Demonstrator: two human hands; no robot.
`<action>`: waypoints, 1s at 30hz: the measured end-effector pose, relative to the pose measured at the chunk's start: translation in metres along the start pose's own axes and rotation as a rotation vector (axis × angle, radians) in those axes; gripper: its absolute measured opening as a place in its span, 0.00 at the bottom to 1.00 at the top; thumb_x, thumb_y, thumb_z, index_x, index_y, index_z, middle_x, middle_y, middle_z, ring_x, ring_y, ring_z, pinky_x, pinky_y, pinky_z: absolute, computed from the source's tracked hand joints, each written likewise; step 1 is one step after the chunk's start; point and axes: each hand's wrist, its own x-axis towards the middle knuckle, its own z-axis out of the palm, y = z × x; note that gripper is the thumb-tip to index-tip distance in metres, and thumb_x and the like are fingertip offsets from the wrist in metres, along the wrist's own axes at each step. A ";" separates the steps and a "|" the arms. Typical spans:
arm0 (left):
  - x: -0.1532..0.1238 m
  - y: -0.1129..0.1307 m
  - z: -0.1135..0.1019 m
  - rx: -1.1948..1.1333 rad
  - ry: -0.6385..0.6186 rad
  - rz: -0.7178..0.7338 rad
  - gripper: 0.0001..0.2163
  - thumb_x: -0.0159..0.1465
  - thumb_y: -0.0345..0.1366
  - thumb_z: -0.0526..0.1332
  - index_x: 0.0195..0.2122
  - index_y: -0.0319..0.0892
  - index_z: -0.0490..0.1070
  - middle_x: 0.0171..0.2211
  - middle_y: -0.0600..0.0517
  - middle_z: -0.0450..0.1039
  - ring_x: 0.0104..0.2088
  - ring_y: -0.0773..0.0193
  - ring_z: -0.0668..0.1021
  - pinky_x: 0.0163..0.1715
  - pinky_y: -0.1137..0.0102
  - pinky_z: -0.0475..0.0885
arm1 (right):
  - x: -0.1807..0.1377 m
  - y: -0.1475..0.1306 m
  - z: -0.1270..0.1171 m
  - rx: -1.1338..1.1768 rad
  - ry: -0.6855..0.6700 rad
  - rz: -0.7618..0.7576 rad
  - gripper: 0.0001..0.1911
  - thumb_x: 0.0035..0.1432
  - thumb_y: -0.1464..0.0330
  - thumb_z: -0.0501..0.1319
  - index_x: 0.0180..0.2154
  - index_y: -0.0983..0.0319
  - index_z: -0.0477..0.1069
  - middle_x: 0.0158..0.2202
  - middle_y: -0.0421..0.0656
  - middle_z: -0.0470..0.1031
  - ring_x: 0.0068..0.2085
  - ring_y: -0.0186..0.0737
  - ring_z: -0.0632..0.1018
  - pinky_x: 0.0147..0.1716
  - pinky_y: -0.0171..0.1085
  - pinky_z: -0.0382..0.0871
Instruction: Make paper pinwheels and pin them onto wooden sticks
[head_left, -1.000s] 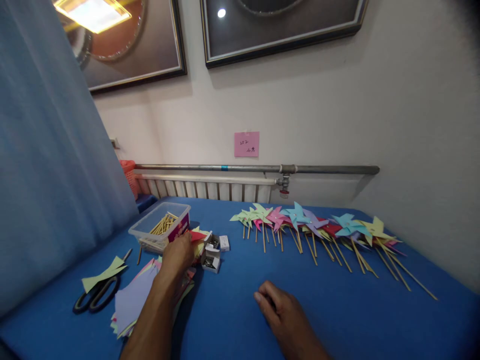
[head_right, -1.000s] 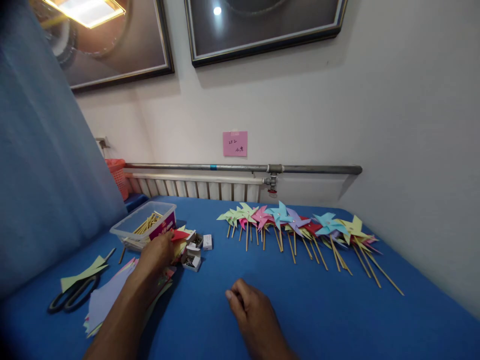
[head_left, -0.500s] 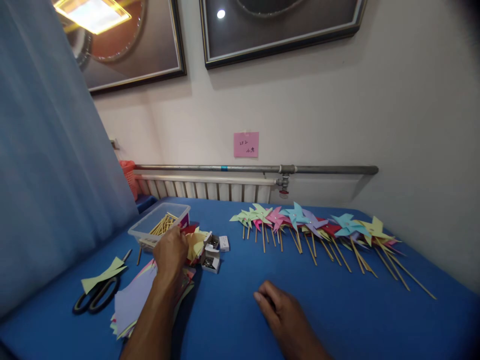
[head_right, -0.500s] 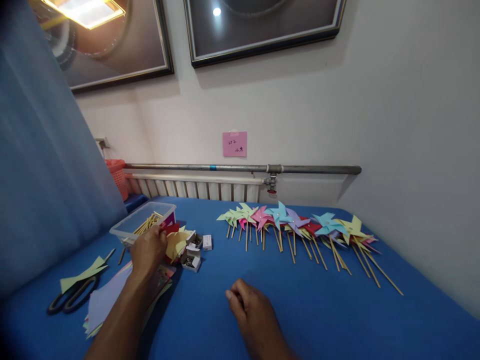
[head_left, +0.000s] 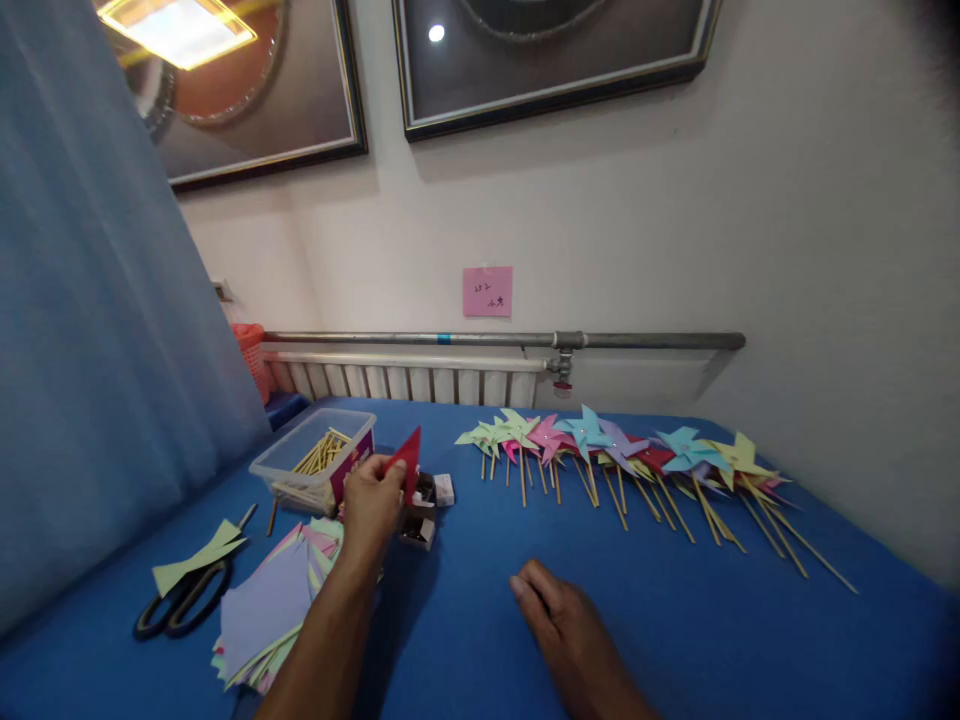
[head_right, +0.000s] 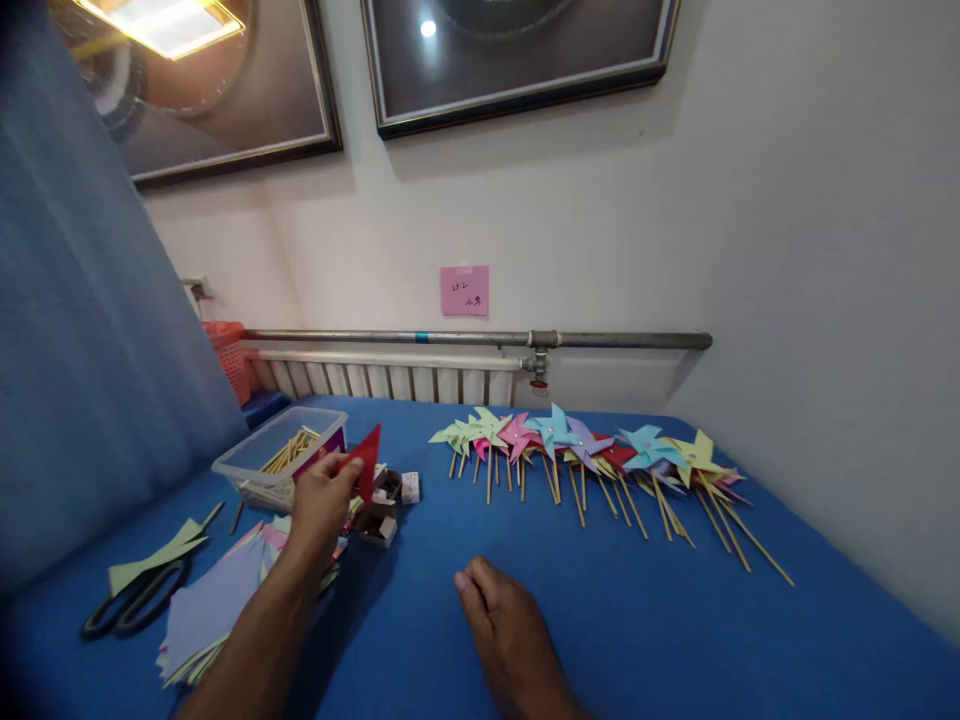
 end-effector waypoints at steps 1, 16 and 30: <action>-0.007 -0.001 0.012 -0.172 -0.099 -0.084 0.11 0.59 0.45 0.66 0.29 0.43 0.74 0.21 0.54 0.74 0.23 0.62 0.74 0.27 0.71 0.66 | 0.001 0.001 0.000 0.025 0.016 0.014 0.24 0.74 0.50 0.49 0.27 0.55 0.56 0.24 0.35 0.63 0.27 0.38 0.68 0.29 0.36 0.60; -0.057 -0.018 0.068 -0.302 -0.486 -0.119 0.16 0.55 0.47 0.69 0.20 0.44 0.68 0.16 0.58 0.64 0.20 0.67 0.64 0.24 0.71 0.57 | 0.011 0.009 -0.001 0.408 0.250 0.203 0.32 0.62 0.35 0.57 0.35 0.57 0.75 0.31 0.42 0.78 0.30 0.42 0.76 0.32 0.40 0.69; -0.060 -0.014 0.069 -0.400 -0.483 -0.160 0.19 0.50 0.53 0.71 0.22 0.43 0.71 0.18 0.57 0.67 0.20 0.67 0.66 0.24 0.72 0.59 | 0.024 0.011 -0.010 0.664 0.495 0.391 0.31 0.43 0.43 0.74 0.39 0.58 0.76 0.34 0.45 0.82 0.33 0.48 0.81 0.30 0.42 0.75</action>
